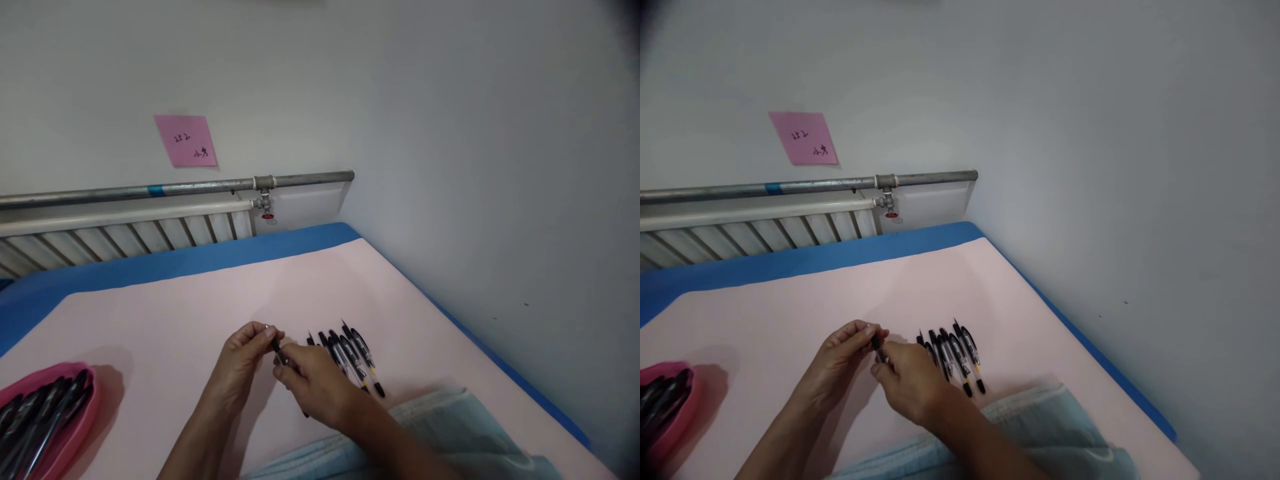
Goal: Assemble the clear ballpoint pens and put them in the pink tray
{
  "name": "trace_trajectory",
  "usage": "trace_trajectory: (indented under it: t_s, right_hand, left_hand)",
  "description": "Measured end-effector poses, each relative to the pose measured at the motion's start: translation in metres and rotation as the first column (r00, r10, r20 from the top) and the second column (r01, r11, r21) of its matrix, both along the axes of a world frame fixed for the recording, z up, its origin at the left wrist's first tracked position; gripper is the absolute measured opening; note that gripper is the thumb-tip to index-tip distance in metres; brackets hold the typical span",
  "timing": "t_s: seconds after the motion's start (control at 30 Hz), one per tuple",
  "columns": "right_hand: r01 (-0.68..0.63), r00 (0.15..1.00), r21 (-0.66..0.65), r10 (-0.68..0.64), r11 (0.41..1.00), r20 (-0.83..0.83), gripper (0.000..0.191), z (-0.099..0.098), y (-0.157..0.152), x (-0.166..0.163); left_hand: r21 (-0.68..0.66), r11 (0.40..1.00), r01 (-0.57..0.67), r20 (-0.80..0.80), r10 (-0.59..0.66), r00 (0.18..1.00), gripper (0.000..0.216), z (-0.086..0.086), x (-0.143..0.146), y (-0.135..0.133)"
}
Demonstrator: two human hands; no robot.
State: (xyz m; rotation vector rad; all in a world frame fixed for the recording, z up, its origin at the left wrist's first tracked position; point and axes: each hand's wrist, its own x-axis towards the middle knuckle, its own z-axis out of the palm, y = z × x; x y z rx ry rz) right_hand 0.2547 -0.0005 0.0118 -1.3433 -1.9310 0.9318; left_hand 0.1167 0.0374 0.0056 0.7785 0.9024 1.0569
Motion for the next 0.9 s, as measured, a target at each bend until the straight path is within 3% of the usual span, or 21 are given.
trace_trajectory:
  t_s: [0.2, 0.3, 0.43, 0.5, 0.6, 0.73, 0.9]
  right_hand:
    - [-0.106, 0.969, -0.255, 0.042, 0.961, -0.244, 0.009, 0.008, -0.001, 0.01]
    - [-0.096, 0.966, -0.256, 0.028, 0.962, -0.256, 0.011, 0.013, 0.0, 0.019]
    - [0.17, 0.958, -0.176, -0.204, 0.97, -0.203, 0.014, 0.018, 0.009, 0.033]
    - [0.292, 0.914, -0.161, -0.324, 0.943, -0.242, 0.016, 0.019, 0.012, 0.039]
    - [0.353, 0.872, -0.152, -0.383, 0.923, -0.306, 0.018, 0.018, 0.013, 0.043]
    - [0.349, 0.885, -0.096, -0.361, 0.932, -0.294, 0.016, 0.017, 0.012, 0.043]
    - [0.342, 0.894, -0.09, -0.354, 0.935, -0.274, 0.016, 0.017, 0.011, 0.041]
  left_hand:
    - [0.006, 0.998, 0.07, 0.141, -0.07, 0.987, 0.009, 0.0, 0.0, -0.002]
    - [0.04, 0.997, 0.066, 0.129, -0.071, 0.989, 0.012, 0.001, 0.006, -0.005]
    - [0.165, 0.975, 0.149, -0.214, -0.112, 0.97, 0.02, -0.005, 0.019, -0.012]
    - [0.242, 0.939, 0.246, -0.446, -0.118, 0.887, 0.014, -0.011, 0.025, -0.016]
    - [0.359, 0.851, 0.383, -0.675, -0.046, 0.736, 0.013, -0.022, 0.03, -0.02]
    - [0.446, 0.754, 0.482, -0.779, 0.061, 0.624, 0.021, -0.029, 0.029, -0.021]
    - [0.469, 0.653, 0.595, -0.844, 0.132, 0.52, 0.031, -0.025, 0.03, -0.021]
